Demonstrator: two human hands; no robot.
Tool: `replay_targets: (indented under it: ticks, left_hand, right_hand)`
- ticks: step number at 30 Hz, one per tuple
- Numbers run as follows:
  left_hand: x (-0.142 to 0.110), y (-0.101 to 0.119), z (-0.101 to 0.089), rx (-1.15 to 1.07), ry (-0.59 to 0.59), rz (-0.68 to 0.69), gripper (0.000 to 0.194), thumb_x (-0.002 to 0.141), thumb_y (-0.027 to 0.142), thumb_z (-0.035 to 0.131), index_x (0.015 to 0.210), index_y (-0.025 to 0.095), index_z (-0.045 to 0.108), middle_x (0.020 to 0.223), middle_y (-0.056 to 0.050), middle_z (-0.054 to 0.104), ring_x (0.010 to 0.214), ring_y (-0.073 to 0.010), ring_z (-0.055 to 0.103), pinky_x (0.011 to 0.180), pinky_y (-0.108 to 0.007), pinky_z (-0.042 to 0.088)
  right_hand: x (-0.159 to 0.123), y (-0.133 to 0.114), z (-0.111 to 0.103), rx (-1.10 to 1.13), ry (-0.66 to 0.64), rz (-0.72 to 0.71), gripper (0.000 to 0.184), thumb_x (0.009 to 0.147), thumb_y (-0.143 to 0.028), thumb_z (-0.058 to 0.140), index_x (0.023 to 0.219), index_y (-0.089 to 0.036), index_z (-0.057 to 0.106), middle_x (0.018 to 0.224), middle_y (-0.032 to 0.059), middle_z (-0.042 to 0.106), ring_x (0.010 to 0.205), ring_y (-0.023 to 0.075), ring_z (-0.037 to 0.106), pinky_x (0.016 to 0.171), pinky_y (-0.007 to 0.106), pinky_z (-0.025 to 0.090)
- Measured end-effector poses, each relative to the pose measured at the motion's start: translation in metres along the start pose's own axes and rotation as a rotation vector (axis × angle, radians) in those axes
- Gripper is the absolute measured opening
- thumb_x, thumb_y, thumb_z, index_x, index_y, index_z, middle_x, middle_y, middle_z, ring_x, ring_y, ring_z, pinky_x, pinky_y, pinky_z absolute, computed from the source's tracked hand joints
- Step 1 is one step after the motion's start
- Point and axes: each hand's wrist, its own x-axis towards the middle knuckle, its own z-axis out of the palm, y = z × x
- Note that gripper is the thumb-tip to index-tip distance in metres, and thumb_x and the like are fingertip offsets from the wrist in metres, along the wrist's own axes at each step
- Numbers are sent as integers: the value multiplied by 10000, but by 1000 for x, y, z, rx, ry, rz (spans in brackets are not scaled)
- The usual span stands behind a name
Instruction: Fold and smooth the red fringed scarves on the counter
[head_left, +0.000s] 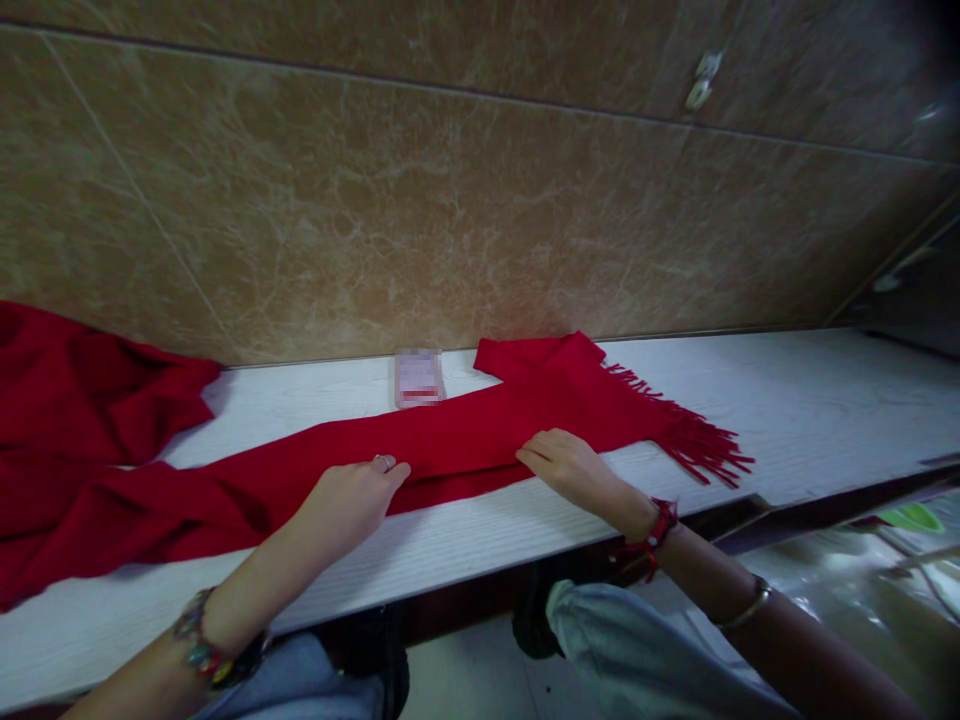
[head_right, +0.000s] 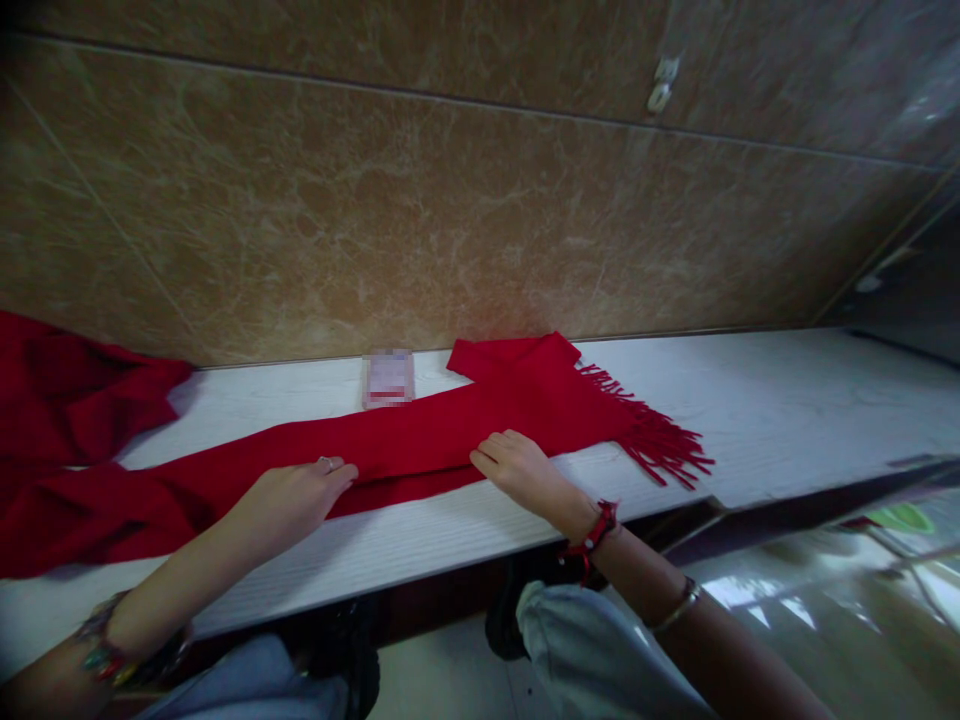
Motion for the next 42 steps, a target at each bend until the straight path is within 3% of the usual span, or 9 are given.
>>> replay_targets:
  ticks: [4, 11, 18, 25, 32, 38, 42]
  left_hand:
    - [-3, 0, -5, -1, 26, 82, 291, 796, 72, 399, 984, 194, 585, 934, -91, 621, 819, -215, 616, 634, -304, 503]
    - [-1, 1, 10, -6, -15, 170, 312, 782, 64, 398, 997, 180, 592, 976, -121, 615, 841, -234, 613, 656, -334, 509]
    - [-4, -5, -5, 13, -13, 146, 286, 803, 103, 400, 1001, 184, 590, 1010, -110, 612, 899, -227, 592, 737, -338, 490]
    - [-2, -1, 6, -15, -75, 192, 346, 780, 53, 382, 1022, 196, 583, 1046, -115, 601, 939, -227, 578, 769, -350, 480]
    - [-4, -6, -5, -65, -48, 226, 282, 760, 69, 404, 914, 192, 605, 941, -95, 614, 869, -216, 587, 758, -345, 470]
    - [-7, -9, 4, -161, -81, 234, 296, 721, 48, 442, 918, 203, 598, 1004, -93, 599, 950, -220, 556, 827, -363, 429]
    - [-6, -12, -4, -255, -99, 300, 147, 792, 210, 459, 835, 196, 599, 890, -61, 595, 850, -183, 562, 774, -310, 439]
  right_hand:
    - [-4, 7, -10, 100, 58, -8, 198, 862, -140, 417, 845, -135, 615, 777, 62, 606, 722, 148, 506, 669, 270, 381]
    - [-9, 8, 0, 125, -114, -93, 171, 849, -143, 444, 861, -148, 615, 779, 53, 608, 738, 151, 511, 679, 278, 379]
    - [-13, 12, -2, 155, 23, -9, 213, 873, -179, 407, 845, -151, 617, 784, 60, 605, 730, 144, 505, 685, 267, 377]
    - [-12, 11, -4, 133, -164, -95, 160, 844, -145, 453, 839, -152, 613, 774, 42, 608, 749, 147, 515, 694, 271, 376]
    - [-11, 12, -7, 135, -131, -79, 163, 842, -141, 454, 853, -151, 616, 785, 50, 609, 762, 148, 512, 708, 275, 376]
    - [-12, 11, -4, 187, -181, -67, 165, 839, -141, 451, 828, -155, 615, 787, 51, 613, 764, 148, 519, 706, 281, 384]
    - [-10, 11, -6, 323, -170, 28, 170, 839, -187, 458, 830, -155, 625, 807, 55, 621, 788, 150, 537, 747, 293, 408]
